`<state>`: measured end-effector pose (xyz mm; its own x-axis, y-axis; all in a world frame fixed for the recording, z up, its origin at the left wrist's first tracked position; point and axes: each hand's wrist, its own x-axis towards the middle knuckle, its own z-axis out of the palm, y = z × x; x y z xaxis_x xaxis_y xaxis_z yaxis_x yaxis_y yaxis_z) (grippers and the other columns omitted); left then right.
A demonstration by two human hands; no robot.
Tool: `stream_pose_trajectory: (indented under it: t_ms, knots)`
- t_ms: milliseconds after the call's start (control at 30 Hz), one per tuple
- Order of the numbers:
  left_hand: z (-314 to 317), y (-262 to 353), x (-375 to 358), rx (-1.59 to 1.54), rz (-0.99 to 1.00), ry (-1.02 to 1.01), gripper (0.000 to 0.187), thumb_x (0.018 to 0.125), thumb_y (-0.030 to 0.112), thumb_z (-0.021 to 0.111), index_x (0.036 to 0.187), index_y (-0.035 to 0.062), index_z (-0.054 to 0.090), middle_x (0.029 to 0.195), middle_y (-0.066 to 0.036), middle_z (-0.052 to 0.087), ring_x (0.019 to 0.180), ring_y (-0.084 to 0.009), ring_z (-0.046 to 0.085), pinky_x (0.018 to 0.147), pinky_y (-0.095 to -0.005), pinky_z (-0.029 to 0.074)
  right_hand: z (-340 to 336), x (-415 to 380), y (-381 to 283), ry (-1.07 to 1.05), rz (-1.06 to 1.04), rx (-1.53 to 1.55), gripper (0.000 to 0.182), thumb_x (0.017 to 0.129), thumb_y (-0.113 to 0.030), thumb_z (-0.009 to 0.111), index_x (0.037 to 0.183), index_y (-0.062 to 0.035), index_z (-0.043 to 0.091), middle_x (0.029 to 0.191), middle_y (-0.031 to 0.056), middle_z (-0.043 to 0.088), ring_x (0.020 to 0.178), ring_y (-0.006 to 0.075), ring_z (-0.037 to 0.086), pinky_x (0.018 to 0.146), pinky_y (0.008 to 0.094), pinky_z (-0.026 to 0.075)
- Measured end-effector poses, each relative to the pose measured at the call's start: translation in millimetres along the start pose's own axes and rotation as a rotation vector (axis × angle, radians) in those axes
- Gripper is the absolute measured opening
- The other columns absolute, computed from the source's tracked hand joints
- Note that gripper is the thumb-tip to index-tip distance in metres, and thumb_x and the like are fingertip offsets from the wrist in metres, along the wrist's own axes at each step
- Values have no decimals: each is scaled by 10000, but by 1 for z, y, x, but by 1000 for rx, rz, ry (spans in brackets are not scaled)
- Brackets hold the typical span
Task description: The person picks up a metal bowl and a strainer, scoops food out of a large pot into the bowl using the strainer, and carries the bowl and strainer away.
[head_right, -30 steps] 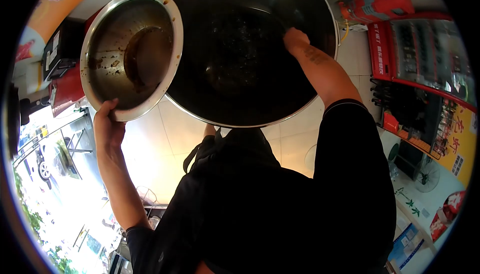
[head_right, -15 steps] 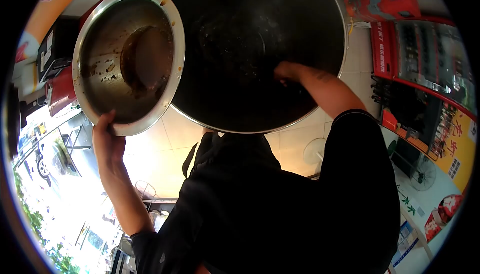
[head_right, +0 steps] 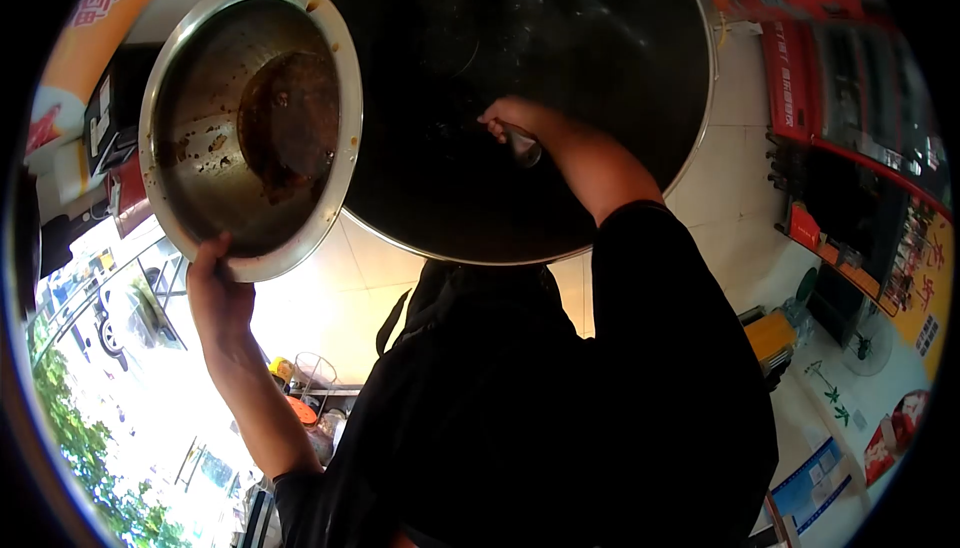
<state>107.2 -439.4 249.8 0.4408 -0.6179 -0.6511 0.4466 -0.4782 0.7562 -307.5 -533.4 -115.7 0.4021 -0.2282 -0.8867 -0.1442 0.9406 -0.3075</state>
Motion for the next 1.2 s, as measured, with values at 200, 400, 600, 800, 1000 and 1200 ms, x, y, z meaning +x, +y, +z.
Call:
stream_pose_trajectory:
  t_ms: [200,400,600,800,1000,1200]
  knots:
    - [6,2,-4,-31,-13,-54,324,867,-42,635,1182,-107,600,1067,-151,682,1019,-244,672,953,-355,560,-14,-62,-8,-87,-71,73,283,993,-124,597,739,-125,472,612,-14,470,514,102,447,516,281,393]
    - [8,2,-8,-11,2,-118,319,884,-23,615,1183,-126,575,1077,-165,669,1017,-252,672,944,-355,564,-20,-137,-16,6,-103,83,256,986,-123,614,768,-114,479,627,-16,477,506,91,433,497,272,363]
    - [13,1,-12,3,30,-137,282,898,-2,591,1144,-138,576,1055,-172,669,968,-266,681,851,-357,582,-46,-181,-25,-103,-93,64,236,969,-122,642,800,-100,478,634,-7,487,507,96,452,485,279,381]
    - [4,2,-4,59,0,-141,262,907,21,578,1118,-134,576,1044,-178,667,963,-281,684,816,-364,588,-74,-228,-66,484,-250,-668,223,911,-91,692,1049,64,610,711,107,592,524,196,574,470,368,485]
    - [10,3,-7,59,7,-115,274,908,20,583,1136,-132,570,1063,-183,668,1001,-292,686,866,-377,594,-94,-192,-117,956,-291,-1578,322,937,-59,600,1239,48,626,1238,240,680,1075,381,703,869,469,591]
    - [11,2,-6,29,-1,-77,304,900,-8,602,1175,-132,559,1123,-190,662,1045,-288,676,928,-384,584,-112,-110,-118,1056,-207,-1376,343,961,-78,518,1278,-25,636,1213,234,692,1148,382,677,962,500,551]
